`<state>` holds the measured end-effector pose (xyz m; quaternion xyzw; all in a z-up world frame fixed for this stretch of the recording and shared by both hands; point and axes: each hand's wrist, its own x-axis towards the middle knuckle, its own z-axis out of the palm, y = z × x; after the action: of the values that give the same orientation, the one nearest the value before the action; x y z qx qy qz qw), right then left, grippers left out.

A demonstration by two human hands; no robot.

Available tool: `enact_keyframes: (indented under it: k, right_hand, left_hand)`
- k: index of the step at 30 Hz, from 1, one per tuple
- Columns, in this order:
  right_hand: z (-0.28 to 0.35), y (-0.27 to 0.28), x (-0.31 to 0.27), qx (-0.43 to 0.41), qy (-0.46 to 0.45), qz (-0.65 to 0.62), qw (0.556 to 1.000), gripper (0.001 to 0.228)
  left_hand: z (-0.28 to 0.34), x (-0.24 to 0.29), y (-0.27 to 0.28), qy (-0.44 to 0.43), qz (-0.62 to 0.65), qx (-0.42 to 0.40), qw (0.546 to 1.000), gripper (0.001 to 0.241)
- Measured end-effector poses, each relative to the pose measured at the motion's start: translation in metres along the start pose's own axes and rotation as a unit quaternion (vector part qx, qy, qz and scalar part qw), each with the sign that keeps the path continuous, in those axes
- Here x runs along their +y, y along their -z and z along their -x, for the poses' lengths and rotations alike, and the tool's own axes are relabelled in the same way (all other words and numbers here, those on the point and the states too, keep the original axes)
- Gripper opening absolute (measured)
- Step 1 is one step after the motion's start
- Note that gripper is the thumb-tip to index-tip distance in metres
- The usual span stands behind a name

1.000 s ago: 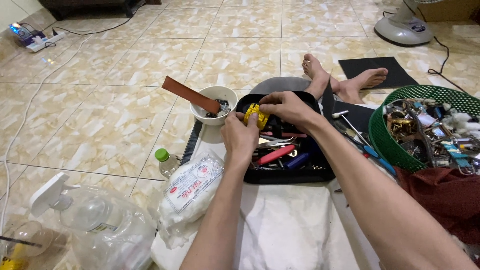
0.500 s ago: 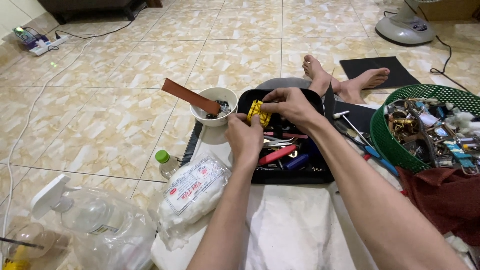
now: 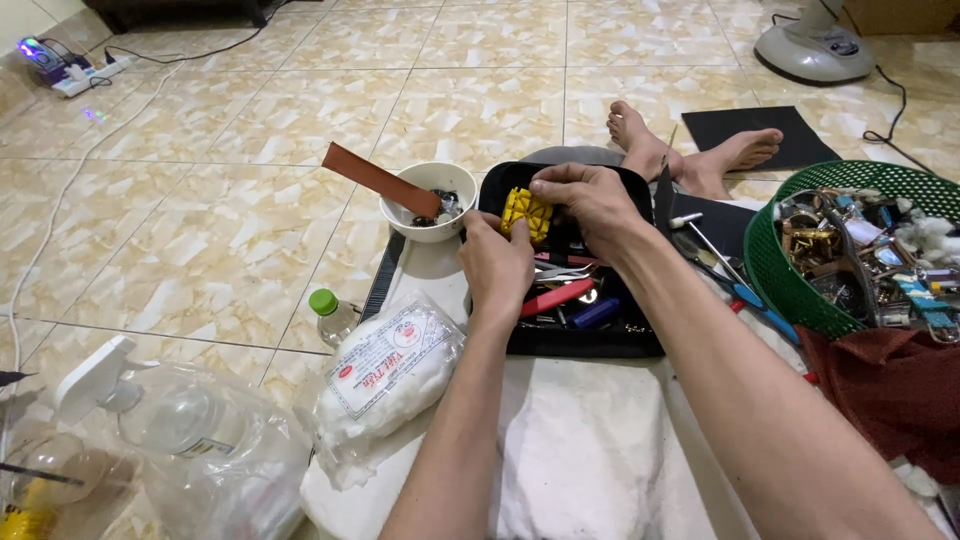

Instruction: Using a watch repair kit and a link remover tool to adjust the length of a watch band while sitting on the floor.

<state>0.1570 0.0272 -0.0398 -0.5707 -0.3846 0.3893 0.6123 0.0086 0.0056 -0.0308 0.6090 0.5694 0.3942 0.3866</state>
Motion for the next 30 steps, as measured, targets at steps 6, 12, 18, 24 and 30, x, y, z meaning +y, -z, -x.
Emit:
enact_keyframes:
  k: [6,12,18,24,30]
  right_hand:
    - [0.001,-0.010,-0.012,0.016,-0.042,-0.042,0.998,0.025]
    - [0.008,-0.012,-0.023,0.023,-0.070,-0.077,0.994,0.031]
    - [-0.007,-0.006,-0.015,0.003,-0.083,-0.070,0.994,0.037]
    - [0.027,-0.020,-0.040,0.014,-0.043,0.010,0.999,0.032]
    - [0.015,-0.010,-0.029,-0.006,0.104,0.256,0.961,0.019]
  left_hand:
    - [-0.001,-0.006,-0.003,-0.036,-0.010,-0.005,0.999,0.031]
    - [-0.002,-0.006,-0.003,-0.037,-0.020,-0.004,0.999,0.030]
    - [-0.007,-0.003,0.000,-0.038,-0.042,-0.034,0.998,0.033]
    - [-0.018,-0.012,0.000,-0.042,-0.045,-0.062,0.996,0.033]
    - [-0.002,-0.002,0.006,-0.005,-0.020,-0.056,0.998,0.034]
